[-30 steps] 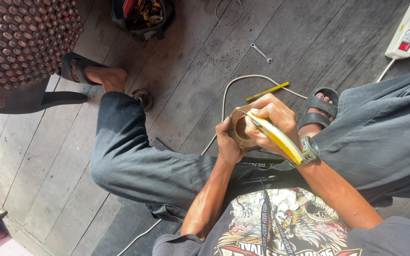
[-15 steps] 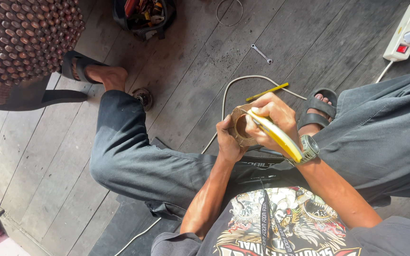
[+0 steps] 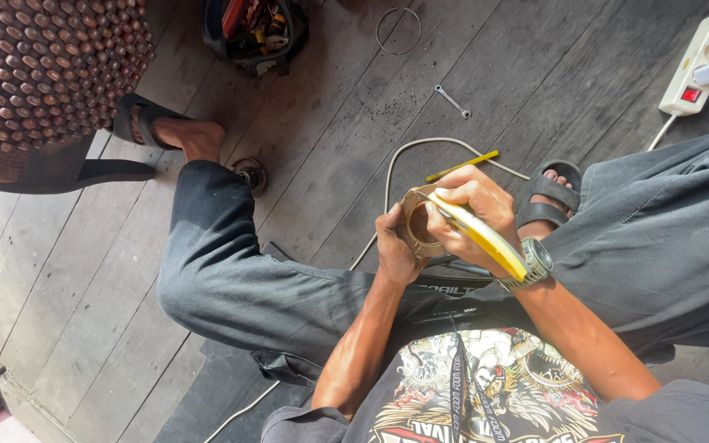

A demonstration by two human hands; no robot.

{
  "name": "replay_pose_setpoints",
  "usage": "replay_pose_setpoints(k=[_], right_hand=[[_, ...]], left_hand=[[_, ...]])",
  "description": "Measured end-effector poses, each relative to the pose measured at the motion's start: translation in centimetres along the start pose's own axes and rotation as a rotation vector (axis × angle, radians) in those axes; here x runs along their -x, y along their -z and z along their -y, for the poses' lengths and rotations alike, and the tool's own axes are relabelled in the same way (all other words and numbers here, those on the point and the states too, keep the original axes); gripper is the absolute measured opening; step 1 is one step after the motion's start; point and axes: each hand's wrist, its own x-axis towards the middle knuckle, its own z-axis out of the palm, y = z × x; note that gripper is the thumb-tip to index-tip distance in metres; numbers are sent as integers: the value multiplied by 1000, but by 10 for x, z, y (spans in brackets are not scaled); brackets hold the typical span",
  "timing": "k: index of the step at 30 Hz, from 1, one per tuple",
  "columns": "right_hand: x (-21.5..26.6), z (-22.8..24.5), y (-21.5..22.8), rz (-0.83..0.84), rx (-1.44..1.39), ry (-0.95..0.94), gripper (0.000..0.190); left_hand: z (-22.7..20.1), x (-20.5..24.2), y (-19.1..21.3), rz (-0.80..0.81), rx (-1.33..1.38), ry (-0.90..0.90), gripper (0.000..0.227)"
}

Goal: The person scrubs a circular metal part with a yellow brush, then uses a yellow utility knife to scrape the surface. The person rotates the part to access different areas while seated on the floor.

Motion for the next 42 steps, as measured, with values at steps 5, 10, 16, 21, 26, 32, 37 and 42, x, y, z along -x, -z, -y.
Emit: replay_pose_setpoints(k=[5,10,16,21,26,32,37,42], right_hand=[[0,-1,4,-152,-197,-144,15],[2,2,7,-238,-307,-216,13],[2,-3,4,-262,-341,-255,17],[-1,-12,1,-276,-180,-209,19],[-10,-6,-2,-286,-196,-255,15],[-7,-13,-2,-313,-236,-294,13],[2,-30,5,-299,-156,-265,14],[11,-43,8,-319,-91,-299,19]], left_hand=[[-14,-3,-18,121,-48,30,60],[-21,4,-43,107,85,120,75],[-21,2,-38,134,178,169,78],[-5,-4,-20,51,-64,17,61],[-28,-1,-65,36,-279,-63,54],[-32,-3,-88,-53,-433,-67,48],[-22,-8,-88,-132,-586,-120,30],[-22,-6,-97,-267,-504,-68,58]])
